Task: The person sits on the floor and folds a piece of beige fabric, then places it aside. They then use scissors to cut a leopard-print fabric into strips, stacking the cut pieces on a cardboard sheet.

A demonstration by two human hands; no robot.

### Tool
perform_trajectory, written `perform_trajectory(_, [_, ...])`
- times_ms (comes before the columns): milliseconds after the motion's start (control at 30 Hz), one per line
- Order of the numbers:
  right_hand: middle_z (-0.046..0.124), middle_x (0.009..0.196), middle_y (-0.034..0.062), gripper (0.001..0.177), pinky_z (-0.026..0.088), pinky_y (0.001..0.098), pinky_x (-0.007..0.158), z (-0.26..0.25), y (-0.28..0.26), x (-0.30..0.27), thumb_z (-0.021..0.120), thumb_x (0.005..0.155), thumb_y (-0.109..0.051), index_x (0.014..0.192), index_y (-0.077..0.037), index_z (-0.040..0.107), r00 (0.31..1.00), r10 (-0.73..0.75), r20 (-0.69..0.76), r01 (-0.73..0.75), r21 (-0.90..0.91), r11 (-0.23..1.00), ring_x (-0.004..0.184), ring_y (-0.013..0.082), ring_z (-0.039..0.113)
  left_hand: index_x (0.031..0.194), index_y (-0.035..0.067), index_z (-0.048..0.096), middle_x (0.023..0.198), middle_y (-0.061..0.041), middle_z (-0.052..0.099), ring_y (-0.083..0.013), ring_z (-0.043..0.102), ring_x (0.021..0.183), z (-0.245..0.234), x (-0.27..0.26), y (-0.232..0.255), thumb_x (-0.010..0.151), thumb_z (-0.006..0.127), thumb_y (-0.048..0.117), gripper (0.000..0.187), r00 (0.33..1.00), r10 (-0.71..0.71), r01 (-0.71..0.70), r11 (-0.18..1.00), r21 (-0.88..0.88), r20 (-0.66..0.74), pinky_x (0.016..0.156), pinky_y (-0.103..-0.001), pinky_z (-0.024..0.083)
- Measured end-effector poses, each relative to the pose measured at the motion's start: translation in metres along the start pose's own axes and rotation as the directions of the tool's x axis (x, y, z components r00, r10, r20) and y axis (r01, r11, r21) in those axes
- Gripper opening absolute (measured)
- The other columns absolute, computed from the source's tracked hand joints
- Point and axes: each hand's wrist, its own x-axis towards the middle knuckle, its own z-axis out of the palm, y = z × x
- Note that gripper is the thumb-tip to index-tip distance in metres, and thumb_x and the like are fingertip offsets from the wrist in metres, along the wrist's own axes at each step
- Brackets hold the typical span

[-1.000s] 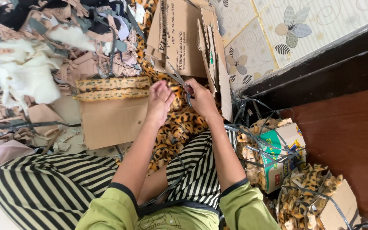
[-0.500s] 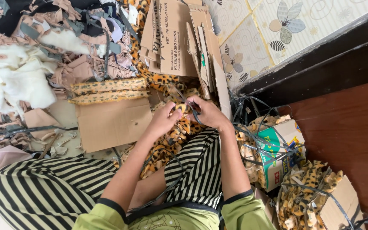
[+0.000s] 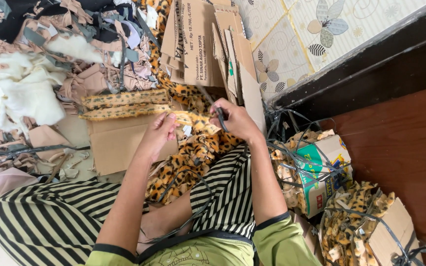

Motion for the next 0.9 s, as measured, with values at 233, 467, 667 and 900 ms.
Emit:
perform_trajectory(233, [0.070, 0.106, 0.0270, 0.050, 0.048, 0.0553, 0.089, 0.027, 0.008, 0.007, 0.083, 0.080, -0.024, 0.123, -0.019, 0.057, 0.970, 0.137, 0.203, -0.097, -0.194, 0.976, 0.103, 0.0526, 0.066, 0.086, 0.015, 0.055, 0.070, 0.007, 0.034, -0.0028, 0.040, 0.054, -0.024, 0.004, 0.002, 0.110, 0.050, 0.030, 0.029, 0.997, 0.043, -0.046, 0.998, -0.046, -0.060, 0.064, -0.024, 0.053])
perform_trajectory(467, [0.068, 0.093, 0.0151, 0.046, 0.048, 0.0486, 0.083, 0.071, 0.013, 0.040, 0.082, 0.080, -0.038, 0.118, -0.028, 0.059, 0.988, 0.017, 0.151, -0.002, -0.099, 0.995, 0.093, 0.0449, 0.068, 0.086, 0.002, 0.065, 0.067, 0.004, 0.033, -0.0067, 0.039, 0.054, -0.050, -0.024, 0.028, 0.109, 0.052, 0.030, 0.039, 0.994, 0.083, -0.091, 0.987, -0.133, -0.065, 0.068, -0.032, 0.053])
perform_trajectory(667, [0.061, 0.068, 0.0083, 0.029, 0.047, 0.0426, 0.071, 0.064, 0.022, 0.055, 0.078, 0.081, -0.030, 0.102, -0.022, 0.060, 0.964, -0.025, 0.266, 0.062, -0.130, 0.990, 0.071, 0.0360, 0.066, 0.093, 0.009, 0.052, 0.074, 0.001, 0.038, -0.0104, 0.046, 0.063, -0.110, -0.049, 0.028, 0.114, 0.044, 0.030, 0.031, 0.980, 0.096, -0.099, 0.995, -0.007, -0.176, 0.078, -0.033, 0.053])
perform_trajectory(900, [0.062, 0.071, 0.0173, 0.037, 0.048, 0.0475, 0.073, 0.045, 0.017, 0.060, 0.077, 0.076, -0.029, 0.105, -0.016, 0.060, 0.910, 0.002, 0.415, 0.092, -0.206, 0.974, 0.075, 0.0436, 0.066, 0.114, 0.017, 0.063, 0.067, 0.002, 0.073, -0.0227, 0.074, 0.076, -0.153, -0.064, 0.010, 0.103, 0.061, 0.043, 0.029, 0.957, 0.071, 0.175, 0.634, 0.753, -0.282, 0.084, -0.040, 0.051])
